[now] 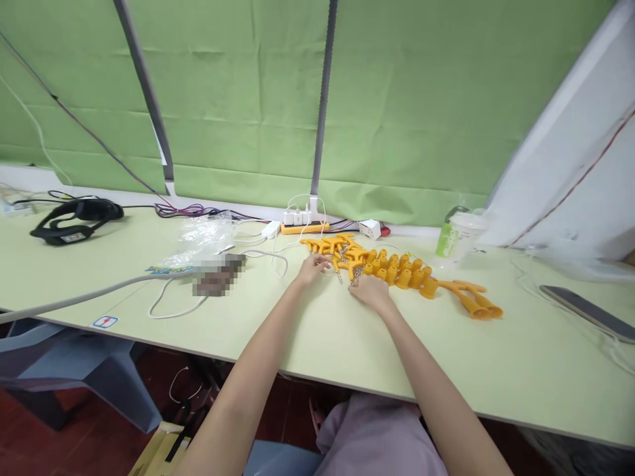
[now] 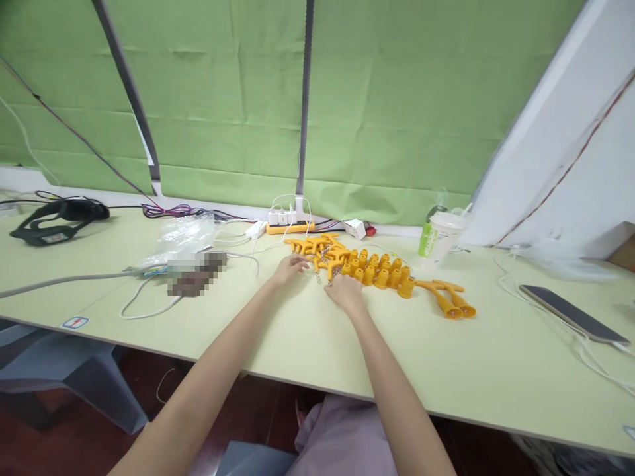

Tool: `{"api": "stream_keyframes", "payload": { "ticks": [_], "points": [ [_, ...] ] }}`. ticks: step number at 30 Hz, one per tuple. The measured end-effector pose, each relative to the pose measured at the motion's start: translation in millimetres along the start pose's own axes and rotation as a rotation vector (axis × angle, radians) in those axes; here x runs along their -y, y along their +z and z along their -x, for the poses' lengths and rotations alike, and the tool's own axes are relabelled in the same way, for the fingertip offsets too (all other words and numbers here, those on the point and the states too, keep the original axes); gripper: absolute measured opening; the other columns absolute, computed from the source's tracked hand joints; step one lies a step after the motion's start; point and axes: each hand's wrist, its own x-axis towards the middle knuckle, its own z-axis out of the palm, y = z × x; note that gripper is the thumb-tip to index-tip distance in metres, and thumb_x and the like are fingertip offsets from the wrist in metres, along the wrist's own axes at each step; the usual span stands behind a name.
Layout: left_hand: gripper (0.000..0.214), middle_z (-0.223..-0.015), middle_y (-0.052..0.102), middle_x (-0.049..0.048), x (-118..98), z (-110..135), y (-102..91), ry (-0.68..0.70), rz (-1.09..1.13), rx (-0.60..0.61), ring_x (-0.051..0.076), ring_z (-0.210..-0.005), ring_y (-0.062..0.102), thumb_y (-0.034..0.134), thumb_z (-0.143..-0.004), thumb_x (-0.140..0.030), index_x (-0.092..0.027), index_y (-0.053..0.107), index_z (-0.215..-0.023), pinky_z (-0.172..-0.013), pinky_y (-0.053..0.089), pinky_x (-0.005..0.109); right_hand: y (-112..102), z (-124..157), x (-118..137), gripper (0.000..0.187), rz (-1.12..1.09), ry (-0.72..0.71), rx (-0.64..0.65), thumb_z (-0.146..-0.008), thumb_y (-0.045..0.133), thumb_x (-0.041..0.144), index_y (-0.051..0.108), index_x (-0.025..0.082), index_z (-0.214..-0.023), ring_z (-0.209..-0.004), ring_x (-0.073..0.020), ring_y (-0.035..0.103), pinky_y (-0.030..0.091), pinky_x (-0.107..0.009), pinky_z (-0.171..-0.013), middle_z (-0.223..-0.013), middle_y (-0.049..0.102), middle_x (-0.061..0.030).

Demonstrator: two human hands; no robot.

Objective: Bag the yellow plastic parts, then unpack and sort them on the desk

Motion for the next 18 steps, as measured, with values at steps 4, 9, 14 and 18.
{"api": "stream_keyframes", "payload": {
  "ticks": [4,9,14,18],
  "points": [
    [0.009,-0.086,0.067,0.0088,-8,2,7.6,0.050,0.000,0.041,0.017,-0.076,0.061,0.062,-0.073,-0.017,-0.013,0.063,-0.081,-0.070,0.047,0.030,-7,-5,-12,0.018,-0.228,0.022,0.062,-0.074,0.056,0.035,0.068,0.021,-0.075,-0.075,-0.0246,0.064,0.043,-0.032,-0.065,-0.074,0.068,-0.0064],
    [0.031,-0.108,0.062,0.0093,-25,11,15.2,0.180,-0.029,-0.036,0.019,-0.096,0.057,0.064,-0.076,-0.028,-0.018,0.061,-0.106,-0.085,0.043,0.031,-24,5,-26,0.025,-0.368,-0.078,-0.139,-0.079,0.052,0.042,0.068,0.023,-0.075,-0.068,-0.0228,0.061,0.042,-0.033,-0.066,-0.065,0.066,-0.0039],
    [0.047,-0.112,0.062,0.0100,-40,17,11.9,0.067,0.109,0.006,0.020,-0.097,0.059,0.056,-0.082,-0.047,-0.020,0.054,-0.120,-0.083,0.044,0.031,-32,9,-30,0.033,-0.539,-0.266,-0.232,-0.078,0.053,0.051,0.069,0.022,-0.081,-0.062,-0.0180,0.057,0.043,-0.031,-0.065,-0.072,0.068,-0.0019],
    [0.048,-0.094,0.067,0.0095,-45,19,6.0,0.091,0.136,0.119,0.020,-0.088,0.062,0.056,-0.079,-0.055,-0.014,0.065,-0.101,-0.081,0.044,0.031,-26,11,-27,0.031,-0.526,-0.328,-0.115,-0.078,0.055,0.050,0.070,0.023,-0.084,-0.062,-0.0165,0.056,0.042,-0.029,-0.066,-0.066,0.065,0.0000]
  ]
}}
